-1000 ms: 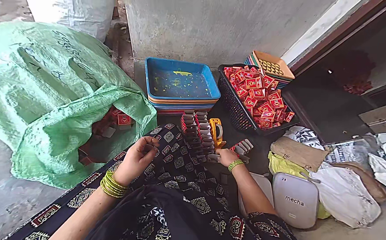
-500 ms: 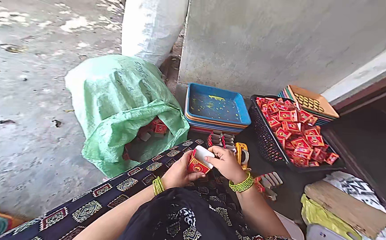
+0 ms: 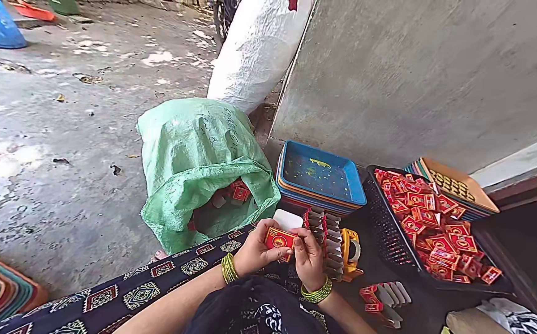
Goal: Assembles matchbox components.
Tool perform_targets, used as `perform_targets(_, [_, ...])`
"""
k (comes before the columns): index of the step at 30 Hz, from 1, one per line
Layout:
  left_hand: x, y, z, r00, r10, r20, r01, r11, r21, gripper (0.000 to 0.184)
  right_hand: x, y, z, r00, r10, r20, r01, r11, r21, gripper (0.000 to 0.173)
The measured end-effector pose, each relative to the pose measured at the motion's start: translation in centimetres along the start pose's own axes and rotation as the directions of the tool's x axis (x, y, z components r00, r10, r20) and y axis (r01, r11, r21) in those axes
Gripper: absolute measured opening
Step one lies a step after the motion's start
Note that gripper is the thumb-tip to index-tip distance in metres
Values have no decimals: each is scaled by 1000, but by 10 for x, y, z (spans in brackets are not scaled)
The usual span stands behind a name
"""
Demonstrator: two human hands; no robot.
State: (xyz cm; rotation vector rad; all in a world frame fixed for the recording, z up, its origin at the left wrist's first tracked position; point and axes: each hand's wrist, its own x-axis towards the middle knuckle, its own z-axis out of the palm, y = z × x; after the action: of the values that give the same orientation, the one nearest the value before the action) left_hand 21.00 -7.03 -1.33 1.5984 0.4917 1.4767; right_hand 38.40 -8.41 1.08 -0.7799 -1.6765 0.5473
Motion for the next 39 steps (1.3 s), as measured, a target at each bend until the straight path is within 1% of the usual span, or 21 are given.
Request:
perform_targets(1, [-1,0,1,1000,4,18,-4,1000,4,53,0,1,1,1000,-17,-13,16,999,-40,29])
perform_targets(3, [-3,-1,5,999,18,36,-19,1000,21,52,-2,1,2,999,-41,-32,37,990,-135,36])
perform_targets(4, [-3,-1,6,999,17,35,-17,999,27,51,-1,0,1,998,-43,-36,38,989,-144,35])
perform_targets(5, [-2,1,7,1000,3,28,-4,999,34,50,2,0,-2,998,-41,-38,37,994,-103,26])
perform_targets(6, [-1,3,6,1000,-23,16,22,999,44,50,5,-1,-4,999,-30,-43,29,999,-26,14])
perform_targets(7, [0,4,5,999,-54,2,53,997,47,53,9,-2,-7,999,-4,-47,6,999,52,14])
perform_targets(9, [1,4,3,994,-105,-5,105,994,-13,70,15,-10,-15,999,44,-27,-39,988,148,38])
perform_targets(10, [2,4,2,992,-122,1,122,991,-57,77,18,-13,-20,998,61,1,-60,985,163,42])
perform_targets(11, [2,3,3,992,-129,9,129,989,-77,82,19,-15,-24,997,72,35,-77,983,164,40])
perform_targets(14, [0,5,5,987,-159,38,160,986,-46,87,21,-15,-27,983,131,131,-146,983,112,32])
perform_targets(17, [-3,3,4,986,-152,64,151,988,19,90,22,-16,-32,937,261,233,-271,962,14,26])
perform_targets(20, [-3,1,1,983,-130,128,119,989,87,91,24,-18,-39,912,323,252,-326,945,-31,22])
perform_targets(22, [-4,1,0,978,-123,167,111,991,77,92,25,-18,-43,918,313,245,-320,947,-14,18])
perform_targets(25, [-2,4,-1,965,-120,232,109,992,59,93,25,-17,-49,930,253,265,-266,964,16,15])
perform_targets(29, [-4,2,-1,963,-123,239,110,992,68,95,23,-21,-49,923,144,356,-134,990,-53,13])
perform_targets(31, [-7,-3,1,971,-120,207,107,992,72,92,21,-25,-48,902,116,416,-67,989,-130,16])
perform_targets(33, [-10,-7,3,981,-120,149,111,992,67,88,19,-29,-46,885,119,450,-33,980,-195,28])
perform_targets(35, [-11,-9,6,989,-130,74,127,991,43,82,13,-29,-41,907,124,403,-33,974,-226,33])
perform_targets(37, [-11,-7,9,987,-164,-4,163,986,-18,74,-2,-23,-30,970,66,234,-6,969,-248,28])
perform_targets(38, [-11,-6,10,984,-175,-32,174,984,-37,68,-10,-20,-24,990,22,140,16,964,-267,23])
perform_targets(39, [-12,-7,10,984,-174,-42,172,984,-35,62,-18,-17,-19,996,-15,91,41,956,-291,22])
